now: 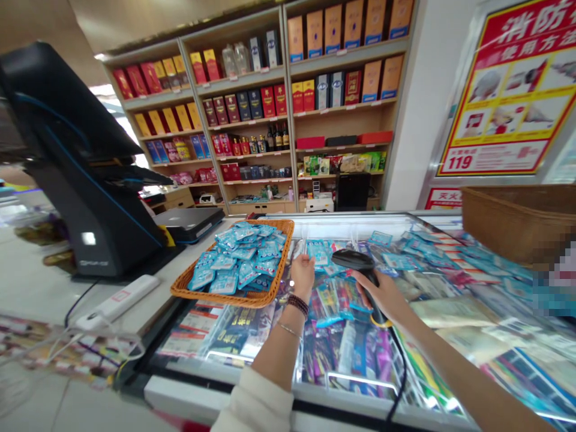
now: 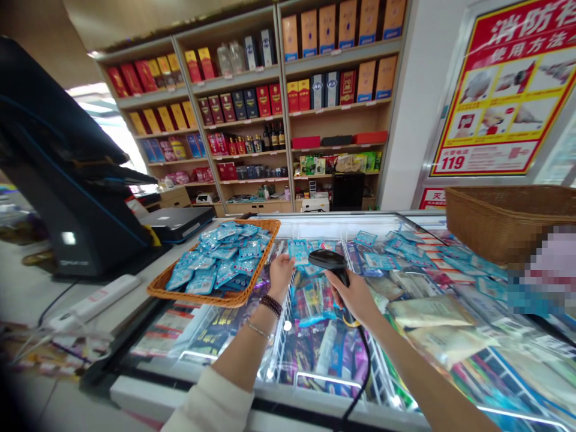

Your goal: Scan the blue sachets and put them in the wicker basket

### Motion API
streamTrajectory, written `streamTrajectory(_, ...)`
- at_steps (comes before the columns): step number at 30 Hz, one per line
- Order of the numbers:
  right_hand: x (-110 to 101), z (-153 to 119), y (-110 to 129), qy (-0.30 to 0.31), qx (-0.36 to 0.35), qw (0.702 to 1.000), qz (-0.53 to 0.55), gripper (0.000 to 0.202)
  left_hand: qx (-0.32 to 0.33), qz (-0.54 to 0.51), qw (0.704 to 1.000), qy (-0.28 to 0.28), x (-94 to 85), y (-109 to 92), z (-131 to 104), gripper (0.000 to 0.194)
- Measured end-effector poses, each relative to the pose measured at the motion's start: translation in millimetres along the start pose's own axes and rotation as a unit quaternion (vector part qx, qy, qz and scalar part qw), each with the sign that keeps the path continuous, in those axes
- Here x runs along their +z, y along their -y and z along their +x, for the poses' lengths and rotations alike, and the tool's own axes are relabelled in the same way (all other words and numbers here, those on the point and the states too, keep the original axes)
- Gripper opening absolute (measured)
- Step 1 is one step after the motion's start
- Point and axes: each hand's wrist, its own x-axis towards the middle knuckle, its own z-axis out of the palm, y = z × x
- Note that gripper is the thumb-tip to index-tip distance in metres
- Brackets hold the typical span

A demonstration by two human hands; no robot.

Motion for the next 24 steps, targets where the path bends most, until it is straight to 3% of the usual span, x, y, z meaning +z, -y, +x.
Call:
streamTrajectory(3, 1.1, -1.0, 1.2, -0.006, 0.001, 1.0, 0.0, 0.048, -0.005, -0.05, 0.998, -0.029, 5.2, -4.4, -5.0, 0.031)
streamTrajectory(8, 1.6, -1.7, -0.9, -0.011, -0.007, 1.0, -0.007, 0.048, -0.053, -0.16, 0.986, 0.002, 11.5, -12.1, -12.8, 0.047)
streamTrajectory(14, 0.9, -2.9, 1.1, -0.007, -0.007, 0.999, -0.038, 0.047, -0.056, -0.177, 0.983, -0.005, 9.8, -13.0, -11.4, 0.054)
streamTrajectory(24, 1.5, -3.1, 4.5, 0.013, -0.004, 0.998, -0.063, 0.048, -0.053, -0.18, 0.981, -0.04, 9.6, -12.3, -9.2, 0.044)
